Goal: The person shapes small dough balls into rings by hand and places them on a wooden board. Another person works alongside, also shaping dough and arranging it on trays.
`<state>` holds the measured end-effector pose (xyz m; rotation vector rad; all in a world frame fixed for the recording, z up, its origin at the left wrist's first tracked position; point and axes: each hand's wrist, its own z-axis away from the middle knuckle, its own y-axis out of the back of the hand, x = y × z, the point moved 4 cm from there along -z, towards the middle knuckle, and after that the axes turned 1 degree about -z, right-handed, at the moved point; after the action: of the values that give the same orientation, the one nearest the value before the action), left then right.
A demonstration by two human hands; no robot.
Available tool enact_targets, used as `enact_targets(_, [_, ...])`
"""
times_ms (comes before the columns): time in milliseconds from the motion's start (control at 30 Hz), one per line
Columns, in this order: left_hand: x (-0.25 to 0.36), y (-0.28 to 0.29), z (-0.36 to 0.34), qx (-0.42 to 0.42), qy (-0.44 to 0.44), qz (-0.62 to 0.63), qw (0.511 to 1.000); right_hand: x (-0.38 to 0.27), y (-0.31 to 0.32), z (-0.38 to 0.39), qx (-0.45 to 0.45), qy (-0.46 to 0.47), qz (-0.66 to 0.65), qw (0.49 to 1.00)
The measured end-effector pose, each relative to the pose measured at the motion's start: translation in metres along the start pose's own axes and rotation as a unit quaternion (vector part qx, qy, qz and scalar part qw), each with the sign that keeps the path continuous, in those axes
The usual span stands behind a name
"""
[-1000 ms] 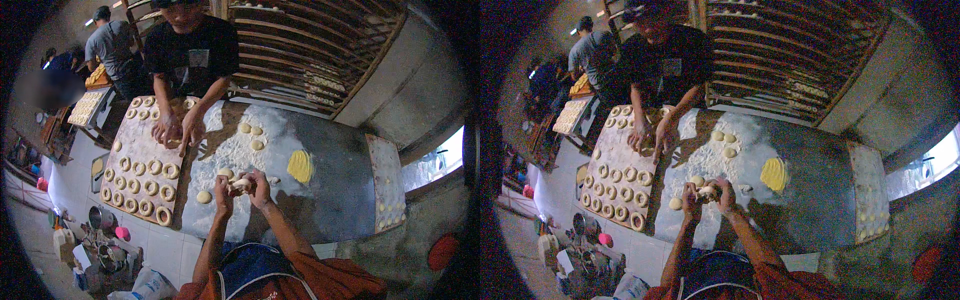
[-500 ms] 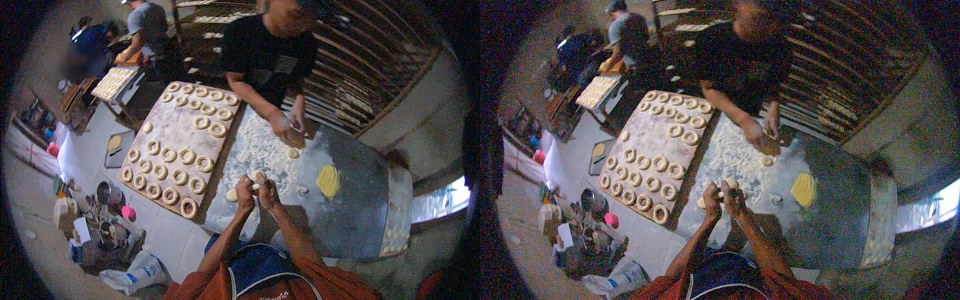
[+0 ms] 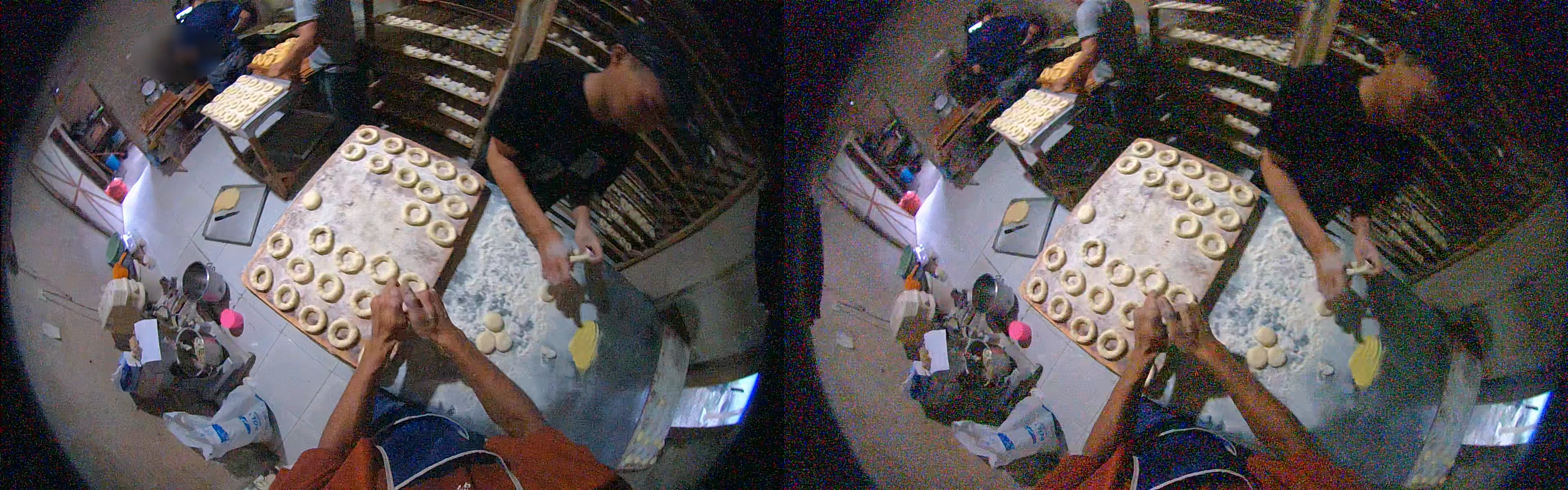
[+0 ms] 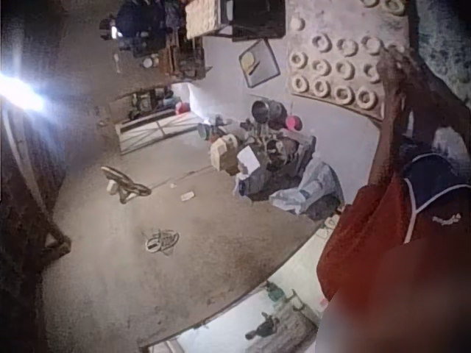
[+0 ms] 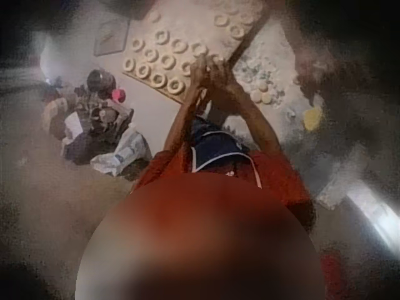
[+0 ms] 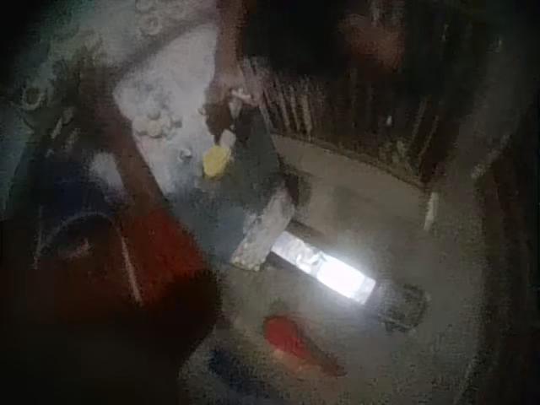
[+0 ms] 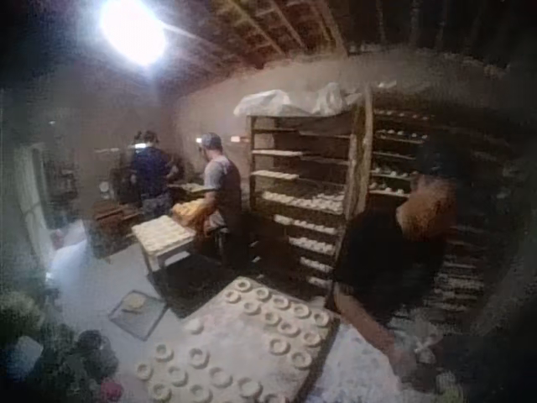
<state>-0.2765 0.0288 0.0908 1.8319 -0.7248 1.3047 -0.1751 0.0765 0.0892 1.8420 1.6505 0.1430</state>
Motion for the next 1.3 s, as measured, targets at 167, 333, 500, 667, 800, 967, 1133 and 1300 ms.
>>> enact_targets(167, [-0.041, 0.071, -0.058, 0.236, 0.124, 0.396, 0.879, 0.008, -0.103, -0.073, -0.323, -0.269, -0.270, 0.866])
enact_targets(333, [-0.086, 0.168, -0.118, 0.218, -0.038, 0.023, 0.975, 0.001, -0.191, -0.115, -0.206, -0.353, -0.515, 0.754])
enact_targets(500, [-0.122, 0.230, -0.192, 0.212, 0.119, -0.075, 0.967, 0.013, -0.231, -0.191, -0.302, -0.323, -0.274, 0.854])
enact_targets(667, [-0.191, 0.240, -0.228, 0.155, 0.122, -0.485, 0.852, 0.056, -0.205, -0.135, -0.247, -0.264, -0.078, 0.929])
enact_targets(800, [-0.212, 0.247, -0.223, 0.108, -0.127, -0.405, 0.899, 0.048, -0.068, -0.060, -0.258, -0.473, -0.260, 0.802])
enact_targets(967, [-0.174, 0.238, -0.212, 0.024, 0.035, -0.356, 0.933, 0.058, 0.112, 0.071, -0.169, -0.576, -0.094, 0.794])
enact_targets(1133, [-0.172, 0.234, -0.208, 0.145, -0.054, -0.394, 0.906, 0.023, 0.195, 0.086, -0.206, -0.622, 0.118, 0.746])
enact_targets(1300, [-0.080, 0.134, -0.128, 0.217, -0.067, -0.146, 0.963, 0.004, 0.141, 0.099, -0.222, -0.424, 0.140, 0.867])
